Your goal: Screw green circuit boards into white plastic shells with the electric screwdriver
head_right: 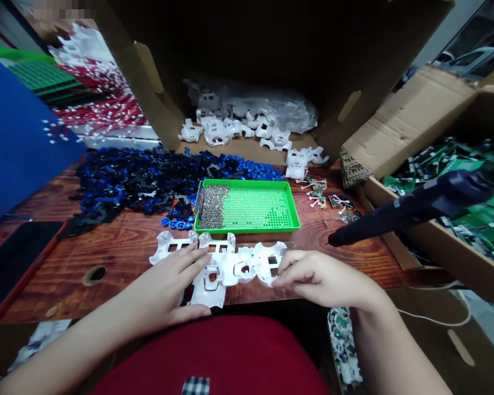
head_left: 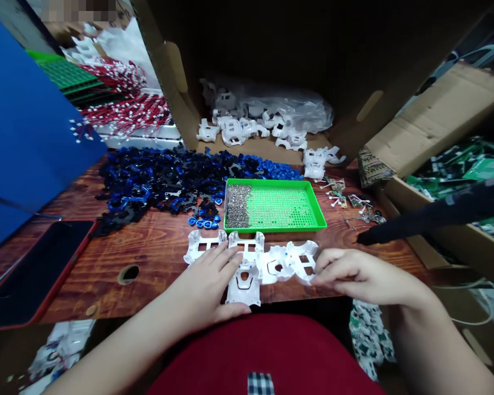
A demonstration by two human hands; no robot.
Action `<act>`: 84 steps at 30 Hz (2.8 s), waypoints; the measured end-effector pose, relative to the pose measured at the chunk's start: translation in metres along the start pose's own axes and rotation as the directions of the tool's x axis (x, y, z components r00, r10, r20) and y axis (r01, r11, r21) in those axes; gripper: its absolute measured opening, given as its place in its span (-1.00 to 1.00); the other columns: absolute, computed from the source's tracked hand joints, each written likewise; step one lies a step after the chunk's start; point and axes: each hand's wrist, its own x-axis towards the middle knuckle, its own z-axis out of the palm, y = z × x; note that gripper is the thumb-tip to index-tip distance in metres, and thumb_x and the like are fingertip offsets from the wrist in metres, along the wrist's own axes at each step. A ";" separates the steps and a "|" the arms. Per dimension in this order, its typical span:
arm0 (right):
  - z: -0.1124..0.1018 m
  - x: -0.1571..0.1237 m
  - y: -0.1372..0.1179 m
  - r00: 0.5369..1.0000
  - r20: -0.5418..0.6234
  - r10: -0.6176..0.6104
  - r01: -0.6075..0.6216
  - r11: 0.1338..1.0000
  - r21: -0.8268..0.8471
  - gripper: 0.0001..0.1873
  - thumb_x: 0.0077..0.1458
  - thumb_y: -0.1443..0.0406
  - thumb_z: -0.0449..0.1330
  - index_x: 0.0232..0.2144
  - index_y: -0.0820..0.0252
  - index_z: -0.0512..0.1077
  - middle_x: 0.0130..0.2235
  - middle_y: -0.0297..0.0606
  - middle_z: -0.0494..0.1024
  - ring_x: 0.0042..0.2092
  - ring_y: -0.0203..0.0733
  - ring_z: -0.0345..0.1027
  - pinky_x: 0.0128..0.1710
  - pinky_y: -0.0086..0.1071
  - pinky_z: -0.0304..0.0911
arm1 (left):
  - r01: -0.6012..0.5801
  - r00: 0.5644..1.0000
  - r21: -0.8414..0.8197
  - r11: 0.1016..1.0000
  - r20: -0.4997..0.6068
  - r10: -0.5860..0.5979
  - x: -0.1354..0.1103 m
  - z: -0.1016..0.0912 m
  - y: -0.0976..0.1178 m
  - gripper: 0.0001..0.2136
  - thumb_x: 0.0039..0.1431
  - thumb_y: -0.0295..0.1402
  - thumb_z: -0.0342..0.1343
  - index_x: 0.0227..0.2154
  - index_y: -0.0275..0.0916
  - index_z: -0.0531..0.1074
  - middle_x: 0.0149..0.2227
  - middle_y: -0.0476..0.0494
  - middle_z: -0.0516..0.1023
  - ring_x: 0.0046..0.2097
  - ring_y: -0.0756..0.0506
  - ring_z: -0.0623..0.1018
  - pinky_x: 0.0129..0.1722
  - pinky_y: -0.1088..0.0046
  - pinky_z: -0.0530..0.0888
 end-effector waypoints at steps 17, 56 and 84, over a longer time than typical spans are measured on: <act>0.035 0.026 0.021 0.873 -0.476 0.109 -0.296 0.894 -0.337 -0.68 0.04 0.50 -0.05 -0.29 0.20 0.45 0.02 -0.11 0.31 0.09 -0.06 0.08 0.11 -0.08 0.06 | -0.042 0.997 0.025 0.999 -0.057 0.044 -0.004 0.004 -0.006 -0.26 0.00 0.13 -0.02 0.14 -0.32 0.18 0.19 -0.48 0.18 0.17 -0.42 0.23 0.05 -0.03 0.29; -0.133 0.165 0.096 0.392 -0.760 0.518 -0.869 0.479 -0.121 -0.63 0.13 0.21 0.09 -0.03 0.24 0.27 0.01 -0.15 0.33 -0.02 -0.13 0.28 -0.06 -0.11 0.27 | -0.086 0.990 0.137 0.987 -0.096 0.100 -0.011 0.001 0.000 -0.26 0.03 0.11 -0.03 0.17 -0.29 0.12 0.21 -0.38 0.14 0.21 -0.39 0.15 0.08 -0.01 0.27; 0.060 0.003 0.001 0.405 -0.876 0.264 -0.034 0.961 0.274 -0.86 0.08 0.19 0.12 -0.33 0.11 0.33 0.03 -0.10 0.36 0.08 -0.05 0.25 0.01 -0.14 0.25 | -0.227 0.968 0.140 0.964 -0.074 0.239 0.034 0.016 0.042 -0.49 0.12 -0.14 0.03 0.10 -0.25 0.22 0.11 -0.36 0.33 0.16 -0.45 0.23 0.03 -0.01 0.29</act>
